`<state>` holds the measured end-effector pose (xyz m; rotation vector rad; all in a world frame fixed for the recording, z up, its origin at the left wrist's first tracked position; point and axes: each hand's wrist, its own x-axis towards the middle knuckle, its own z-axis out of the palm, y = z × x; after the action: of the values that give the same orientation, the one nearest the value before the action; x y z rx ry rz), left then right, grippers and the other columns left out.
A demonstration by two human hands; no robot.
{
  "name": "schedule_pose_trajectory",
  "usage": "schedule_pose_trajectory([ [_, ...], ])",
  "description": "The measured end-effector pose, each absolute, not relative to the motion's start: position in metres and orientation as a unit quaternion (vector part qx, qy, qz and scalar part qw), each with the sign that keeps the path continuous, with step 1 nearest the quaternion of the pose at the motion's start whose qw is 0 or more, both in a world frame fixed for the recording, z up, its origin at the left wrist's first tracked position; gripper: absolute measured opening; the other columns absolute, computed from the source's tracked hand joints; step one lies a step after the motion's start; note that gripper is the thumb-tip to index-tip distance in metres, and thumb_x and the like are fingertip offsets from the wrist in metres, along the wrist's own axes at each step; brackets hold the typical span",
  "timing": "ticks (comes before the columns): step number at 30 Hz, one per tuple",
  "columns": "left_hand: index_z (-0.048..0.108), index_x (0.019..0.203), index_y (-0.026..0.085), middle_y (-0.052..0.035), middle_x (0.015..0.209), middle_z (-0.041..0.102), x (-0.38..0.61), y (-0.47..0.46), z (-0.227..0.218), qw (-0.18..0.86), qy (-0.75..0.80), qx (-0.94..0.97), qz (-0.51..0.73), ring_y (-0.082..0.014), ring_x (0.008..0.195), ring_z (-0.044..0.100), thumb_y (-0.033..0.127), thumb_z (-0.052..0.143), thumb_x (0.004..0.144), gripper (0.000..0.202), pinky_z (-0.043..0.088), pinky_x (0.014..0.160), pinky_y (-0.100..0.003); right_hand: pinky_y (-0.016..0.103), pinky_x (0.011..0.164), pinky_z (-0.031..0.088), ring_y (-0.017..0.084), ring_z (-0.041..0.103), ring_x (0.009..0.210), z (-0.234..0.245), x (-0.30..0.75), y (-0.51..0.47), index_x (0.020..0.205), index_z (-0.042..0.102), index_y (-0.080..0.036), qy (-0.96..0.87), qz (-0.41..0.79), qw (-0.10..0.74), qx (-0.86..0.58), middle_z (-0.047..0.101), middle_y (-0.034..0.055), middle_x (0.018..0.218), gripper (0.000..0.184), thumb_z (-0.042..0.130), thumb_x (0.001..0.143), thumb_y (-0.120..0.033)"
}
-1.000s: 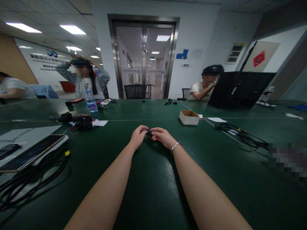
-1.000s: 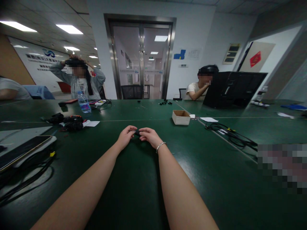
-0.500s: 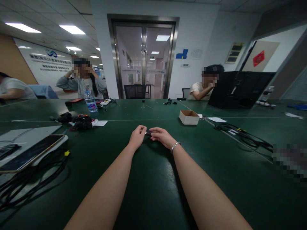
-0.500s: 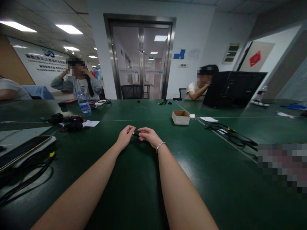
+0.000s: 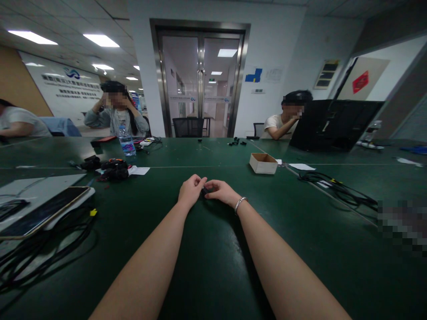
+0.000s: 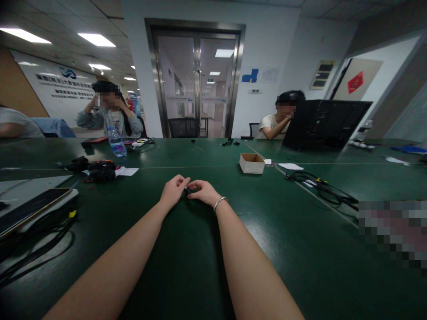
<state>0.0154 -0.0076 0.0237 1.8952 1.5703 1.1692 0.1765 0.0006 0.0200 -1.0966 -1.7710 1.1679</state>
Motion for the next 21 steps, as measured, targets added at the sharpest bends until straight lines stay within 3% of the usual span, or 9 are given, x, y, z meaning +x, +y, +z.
schedule_pose_trajectory([
  [6,0.056,0.076,0.022,0.0016,0.064,0.055,0.024,-0.016,0.025,0.207,0.548,0.709,0.392,-0.0137,0.059,0.048,0.06,0.049,0.082,0.04,0.029,0.054,-0.025,0.026,0.071,0.049,0.015,0.061,0.074,0.019,0.165,0.0,0.077,0.066,-0.014,-0.717,0.329,0.395,-0.471,0.066,0.0009,0.076,0.015,0.072,0.064,-0.011],
  [11,0.055,0.088,0.021,0.0023,0.066,0.052,0.017,-0.001,0.013,0.345,0.477,0.603,0.538,-0.0113,0.055,0.048,0.057,0.042,0.085,0.038,0.036,0.052,-0.022,0.019,0.043,0.044,0.009,0.06,0.05,0.021,0.156,-0.014,0.091,0.057,-0.017,-0.623,0.453,0.405,-0.493,0.067,0.0017,0.083,0.026,0.065,0.068,-0.007],
  [14,0.054,0.092,0.019,0.0025,0.065,0.049,0.011,0.008,0.009,0.409,0.477,0.477,0.614,-0.0097,0.051,0.045,0.055,0.039,0.086,0.039,0.035,0.048,-0.02,0.016,0.037,0.04,0.007,0.058,0.043,0.022,0.159,-0.028,0.093,0.05,-0.019,-0.591,0.482,0.416,-0.496,0.065,-0.0003,0.08,0.031,0.066,0.068,-0.009],
  [18,0.058,0.091,0.016,0.0005,0.066,0.051,0.007,0.01,0.008,0.437,0.463,0.508,0.58,-0.0098,0.054,0.046,0.05,0.044,0.084,0.037,0.036,0.049,-0.019,0.014,0.034,0.034,0.005,0.053,0.039,0.025,0.189,-0.067,0.086,0.041,-0.021,-0.584,0.469,0.424,-0.509,0.066,-0.0024,0.076,0.042,0.076,0.064,-0.026],
  [21,0.06,0.09,0.017,-0.0007,0.07,0.053,0.007,0.009,0.007,0.423,0.476,0.548,0.542,-0.0108,0.058,0.048,0.05,0.043,0.085,0.038,0.038,0.052,-0.02,0.015,0.035,0.033,0.006,0.052,0.041,0.033,0.233,-0.12,0.079,0.038,-0.021,-0.58,0.488,0.388,-0.524,0.069,0.0015,0.082,0.049,0.078,0.062,-0.043],
])
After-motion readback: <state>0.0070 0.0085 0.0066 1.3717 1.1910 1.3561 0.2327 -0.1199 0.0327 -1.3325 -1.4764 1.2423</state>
